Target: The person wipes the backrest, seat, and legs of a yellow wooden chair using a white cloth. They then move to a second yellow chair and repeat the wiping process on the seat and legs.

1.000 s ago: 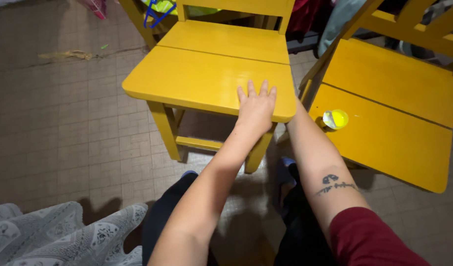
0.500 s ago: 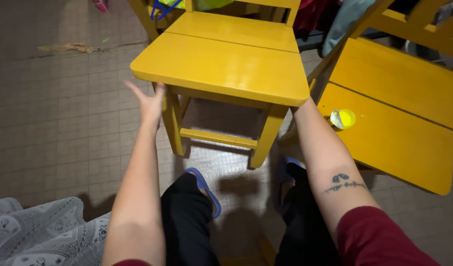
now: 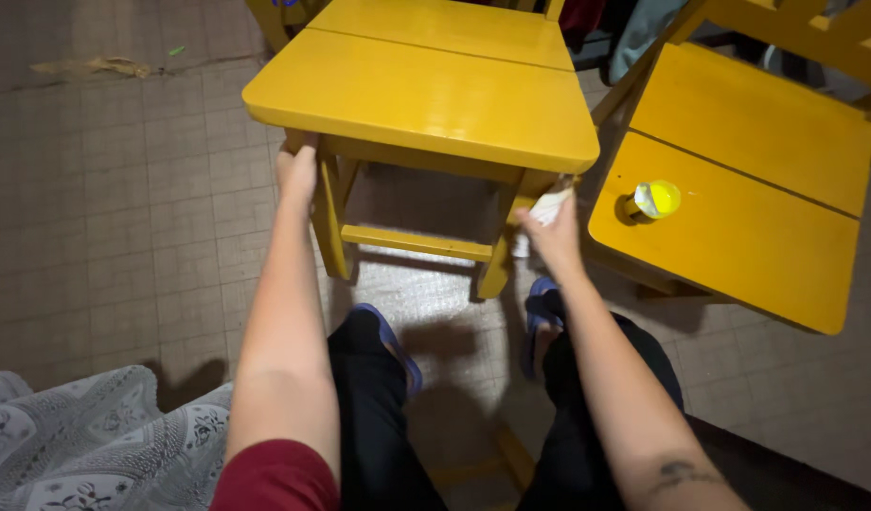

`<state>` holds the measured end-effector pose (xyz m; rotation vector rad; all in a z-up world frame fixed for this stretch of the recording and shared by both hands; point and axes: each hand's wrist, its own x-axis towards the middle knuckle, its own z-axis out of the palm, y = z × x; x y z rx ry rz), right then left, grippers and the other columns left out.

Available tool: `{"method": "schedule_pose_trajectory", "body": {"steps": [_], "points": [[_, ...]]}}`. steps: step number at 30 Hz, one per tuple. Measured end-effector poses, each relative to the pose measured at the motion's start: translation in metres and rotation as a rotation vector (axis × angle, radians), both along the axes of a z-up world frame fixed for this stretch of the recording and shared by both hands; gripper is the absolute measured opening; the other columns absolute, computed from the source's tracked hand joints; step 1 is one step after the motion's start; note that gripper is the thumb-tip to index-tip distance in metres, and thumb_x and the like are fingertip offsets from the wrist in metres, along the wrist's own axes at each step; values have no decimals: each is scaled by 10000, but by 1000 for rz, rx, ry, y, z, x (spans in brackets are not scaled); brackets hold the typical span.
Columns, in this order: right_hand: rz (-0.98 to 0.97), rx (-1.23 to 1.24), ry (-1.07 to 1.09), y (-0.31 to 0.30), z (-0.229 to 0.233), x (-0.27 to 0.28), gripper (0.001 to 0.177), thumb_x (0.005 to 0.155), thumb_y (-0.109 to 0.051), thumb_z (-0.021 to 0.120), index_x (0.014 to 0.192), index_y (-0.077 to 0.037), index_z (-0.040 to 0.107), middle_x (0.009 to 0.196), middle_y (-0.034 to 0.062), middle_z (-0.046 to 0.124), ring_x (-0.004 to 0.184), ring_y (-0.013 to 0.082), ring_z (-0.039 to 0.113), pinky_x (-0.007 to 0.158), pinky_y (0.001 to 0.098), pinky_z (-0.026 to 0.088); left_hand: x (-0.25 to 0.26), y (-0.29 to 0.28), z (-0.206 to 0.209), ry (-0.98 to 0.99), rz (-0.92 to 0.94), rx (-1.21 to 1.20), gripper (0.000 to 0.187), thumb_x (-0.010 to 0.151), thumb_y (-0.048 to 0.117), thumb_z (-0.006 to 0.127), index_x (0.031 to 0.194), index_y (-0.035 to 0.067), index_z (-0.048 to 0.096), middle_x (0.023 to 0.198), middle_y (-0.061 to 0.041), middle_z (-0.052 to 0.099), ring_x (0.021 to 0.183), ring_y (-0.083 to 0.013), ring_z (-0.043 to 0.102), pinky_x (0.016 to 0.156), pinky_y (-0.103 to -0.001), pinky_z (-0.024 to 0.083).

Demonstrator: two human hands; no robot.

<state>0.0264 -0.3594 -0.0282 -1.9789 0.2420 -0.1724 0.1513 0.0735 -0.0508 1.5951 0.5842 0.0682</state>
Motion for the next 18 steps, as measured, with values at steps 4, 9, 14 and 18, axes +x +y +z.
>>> {"method": "schedule_pose_trajectory", "body": {"steps": [4,9,14,18], "points": [[67,268,71,8,-4,9,657,773,-170,870,1288,4,501,1152,101,693,1010,197,701,888,338,577,-6,8,21,38,-124,-33,696,901,492,681,1410,33,557,1361,-133,655,1227,-259,629,995,-363,505],[101,286,-182,-5,-27,35,610,758,-1,806,1297,31,522,1214,124,679,1092,222,678,958,348,552,-8,-5,16,16,-51,-49,622,929,451,642,1419,79,549,1396,-91,626,1273,-227,575,1057,-345,450],[132,272,-139,-32,-21,45,562,756,21,787,1266,31,552,1190,115,682,1096,226,676,966,347,547,-31,-21,-15,-137,68,-35,568,934,266,703,1422,47,510,1382,-122,632,1280,-247,591,1088,-365,449],[143,342,-138,-37,-18,41,587,731,39,767,1272,19,541,1194,94,678,1103,214,671,964,341,541,-53,-35,-33,-281,162,-256,544,929,200,756,1393,28,529,1352,-126,639,1227,-245,602,1044,-373,485]]}}
